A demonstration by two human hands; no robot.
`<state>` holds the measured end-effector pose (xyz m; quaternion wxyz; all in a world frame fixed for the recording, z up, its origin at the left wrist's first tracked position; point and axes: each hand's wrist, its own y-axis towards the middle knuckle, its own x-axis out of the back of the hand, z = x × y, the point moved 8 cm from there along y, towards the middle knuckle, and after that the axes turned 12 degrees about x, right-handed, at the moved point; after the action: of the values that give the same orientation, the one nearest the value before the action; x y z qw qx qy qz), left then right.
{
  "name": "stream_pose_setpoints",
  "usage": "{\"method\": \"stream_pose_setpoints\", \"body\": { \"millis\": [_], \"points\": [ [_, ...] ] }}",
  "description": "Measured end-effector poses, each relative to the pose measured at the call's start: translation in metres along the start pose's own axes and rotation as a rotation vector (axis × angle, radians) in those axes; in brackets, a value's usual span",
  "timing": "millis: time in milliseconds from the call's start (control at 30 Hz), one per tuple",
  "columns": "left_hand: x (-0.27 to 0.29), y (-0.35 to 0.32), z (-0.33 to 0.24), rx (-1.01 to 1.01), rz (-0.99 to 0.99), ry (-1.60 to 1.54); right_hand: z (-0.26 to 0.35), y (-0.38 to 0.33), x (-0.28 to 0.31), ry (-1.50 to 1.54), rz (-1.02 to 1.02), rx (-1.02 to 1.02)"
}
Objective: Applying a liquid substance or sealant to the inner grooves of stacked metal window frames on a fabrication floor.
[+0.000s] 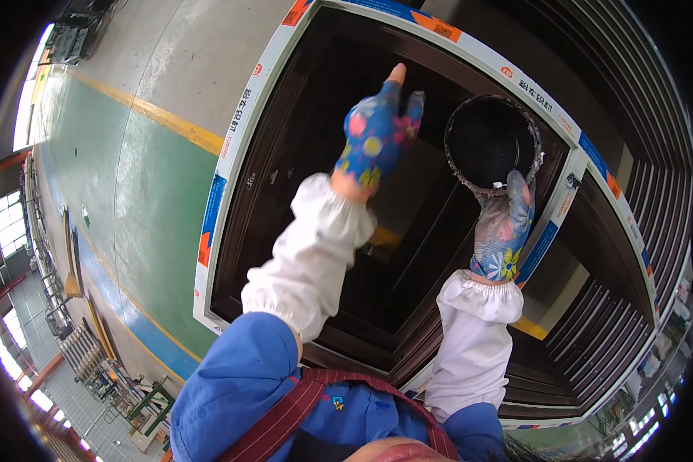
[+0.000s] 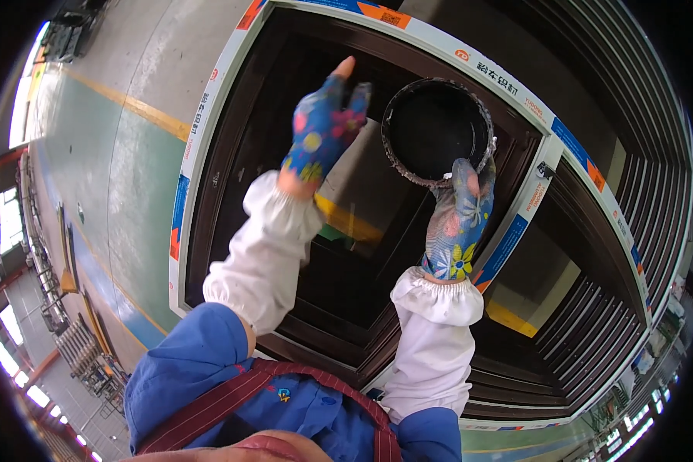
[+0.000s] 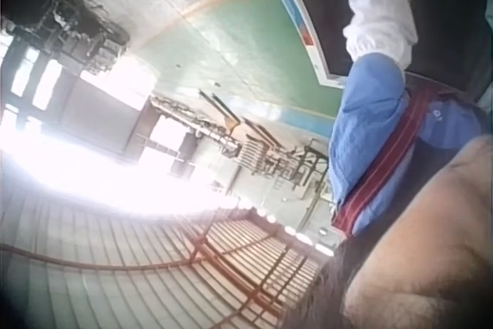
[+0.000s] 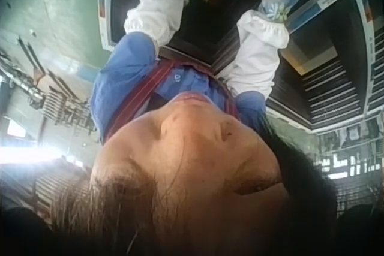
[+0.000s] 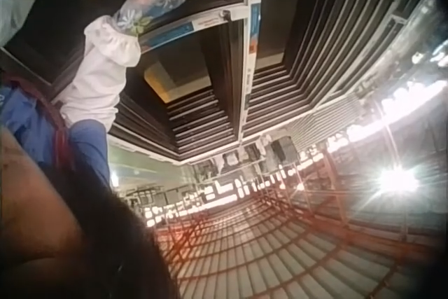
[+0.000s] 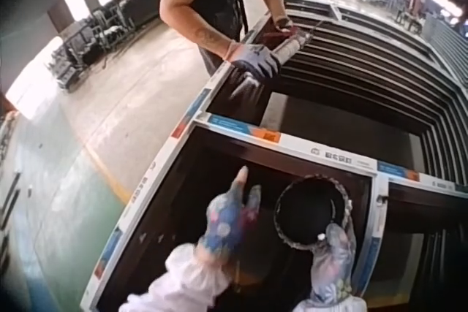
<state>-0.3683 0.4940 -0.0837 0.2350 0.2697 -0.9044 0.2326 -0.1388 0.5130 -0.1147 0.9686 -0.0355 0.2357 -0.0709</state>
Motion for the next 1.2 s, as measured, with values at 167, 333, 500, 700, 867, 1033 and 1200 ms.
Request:
{"method": "stream_pose_setpoints", "body": {
  "millis": [167, 333, 500, 700, 867, 1033, 1200],
  "points": [
    [0.004, -0.077, -0.05, -0.327, 0.398, -0.253, 0.01, 0.007, 0.011, -0.558, 0.283, 0.415],
    [-0.01, -0.079, -0.06, -0.565, 0.269, 0.388, 0.037, -0.016, -0.025, -1.023, 0.441, 0.733],
    [0.008, -0.078, -0.048, -0.456, 0.43, -0.213, 0.021, -0.002, -0.004, -0.474, 0.307, 0.353],
    [-0.005, -0.037, 0.018, -0.085, 0.376, -0.663, 0.013, -0.01, 0.035, -0.173, 0.006, 0.135],
    [-0.088, -0.037, -0.004, -0.592, 0.391, 0.096, 0.072, -0.026, 0.029, 0.183, -0.177, 0.016],
    [-0.153, -0.04, -0.052, -0.824, 0.339, 0.455, 0.139, -0.025, 0.083, 0.277, 0.02, 0.033],
    [-0.191, -0.039, -0.072, -0.745, 0.416, 0.458, 0.171, -0.044, 0.127, 0.325, -0.072, 0.106]
  ]
}}
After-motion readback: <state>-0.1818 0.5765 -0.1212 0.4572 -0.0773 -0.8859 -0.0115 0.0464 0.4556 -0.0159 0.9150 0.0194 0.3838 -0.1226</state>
